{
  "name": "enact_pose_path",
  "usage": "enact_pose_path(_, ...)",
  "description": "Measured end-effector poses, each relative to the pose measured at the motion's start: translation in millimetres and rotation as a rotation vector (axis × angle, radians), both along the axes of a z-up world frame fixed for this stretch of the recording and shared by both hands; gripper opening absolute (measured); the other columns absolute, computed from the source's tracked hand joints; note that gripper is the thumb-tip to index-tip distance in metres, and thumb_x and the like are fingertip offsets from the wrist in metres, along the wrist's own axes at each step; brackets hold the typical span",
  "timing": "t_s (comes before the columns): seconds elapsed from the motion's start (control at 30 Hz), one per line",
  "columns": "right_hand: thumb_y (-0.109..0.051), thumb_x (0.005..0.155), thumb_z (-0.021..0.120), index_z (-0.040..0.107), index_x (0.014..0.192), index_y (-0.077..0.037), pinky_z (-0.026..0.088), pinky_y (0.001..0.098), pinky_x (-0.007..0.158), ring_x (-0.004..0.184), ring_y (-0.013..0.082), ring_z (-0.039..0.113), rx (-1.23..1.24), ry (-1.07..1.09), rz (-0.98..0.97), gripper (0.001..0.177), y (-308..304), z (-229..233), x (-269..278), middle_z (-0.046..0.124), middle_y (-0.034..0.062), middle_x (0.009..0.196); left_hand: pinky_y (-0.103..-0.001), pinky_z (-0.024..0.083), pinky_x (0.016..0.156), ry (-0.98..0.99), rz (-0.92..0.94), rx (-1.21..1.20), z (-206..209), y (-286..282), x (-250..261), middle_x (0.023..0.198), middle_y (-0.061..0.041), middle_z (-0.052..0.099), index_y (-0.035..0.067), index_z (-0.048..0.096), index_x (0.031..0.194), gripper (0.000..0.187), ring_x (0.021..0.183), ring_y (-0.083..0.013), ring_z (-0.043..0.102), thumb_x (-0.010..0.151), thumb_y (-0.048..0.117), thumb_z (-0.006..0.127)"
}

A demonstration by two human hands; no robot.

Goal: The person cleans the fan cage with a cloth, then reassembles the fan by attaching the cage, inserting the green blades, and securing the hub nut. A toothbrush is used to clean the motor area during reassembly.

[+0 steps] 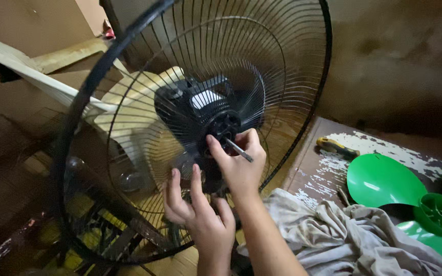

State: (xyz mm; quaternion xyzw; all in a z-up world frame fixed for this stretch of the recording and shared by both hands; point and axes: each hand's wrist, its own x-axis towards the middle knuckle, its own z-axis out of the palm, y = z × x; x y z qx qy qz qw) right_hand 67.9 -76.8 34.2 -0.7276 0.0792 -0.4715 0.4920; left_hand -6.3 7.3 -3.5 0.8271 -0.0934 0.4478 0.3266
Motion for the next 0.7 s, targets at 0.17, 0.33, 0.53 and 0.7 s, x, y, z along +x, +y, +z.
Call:
enact_pose_path(0.17,-0.04,0.077,0.088,0.051,0.074,-0.002,0.043,0.0355,0.05,0.051,0.0194,0.049,-0.088,0.037,-0.035,0.054,-5.8,-4.2,5.0,0.054,0.009,0.058,-0.061,0.024,0.117,-0.018,0.004,-0.034,-4.9,6.9,0.4,0.158,-0.024,0.029,0.0,0.05,0.146,0.061,0.144,-0.0459,0.025,0.086,0.006,0.057)
enact_pose_path(0.33,-0.042,0.071,0.091,0.049,0.069,-0.003,0.043,0.0358,0.049,0.05,0.0187,0.045,0.027,0.012,-0.08,0.058,1.7,-6.8,17.6,0.051,0.0081,0.056,-0.059,0.026,0.121,-0.09,-0.031,-0.106,-7.8,3.8,2.5,0.158,-0.024,0.03,0.002,0.051,0.147,0.061,0.145,-0.0455,0.03,0.087,0.004,0.056)
enact_pose_path(0.53,-0.043,0.064,0.095,0.048,0.065,-0.003,0.043,0.0336,0.048,0.052,0.0144,0.044,0.122,0.07,-0.097,0.062,5.9,-3.1,11.2,0.05,0.0059,0.054,-0.059,0.022,0.119,-0.054,-0.015,-0.105,-10.7,6.0,-0.9,0.158,-0.022,0.032,0.001,0.048,0.148,0.065,0.146,-0.0436,0.031,0.084,0.007,0.059)
enact_pose_path(0.7,-0.035,0.07,0.093,0.057,0.085,-0.004,0.052,0.0272,0.061,0.069,0.0077,0.058,0.186,0.079,0.228,0.05,-12.9,-4.5,-15.2,0.066,0.0008,0.073,-0.058,0.02,0.117,0.051,-0.083,-0.087,-3.6,-4.7,-11.9,0.158,-0.023,0.029,0.001,0.046,0.15,0.065,0.146,-0.0419,0.026,0.088,0.013,0.061)
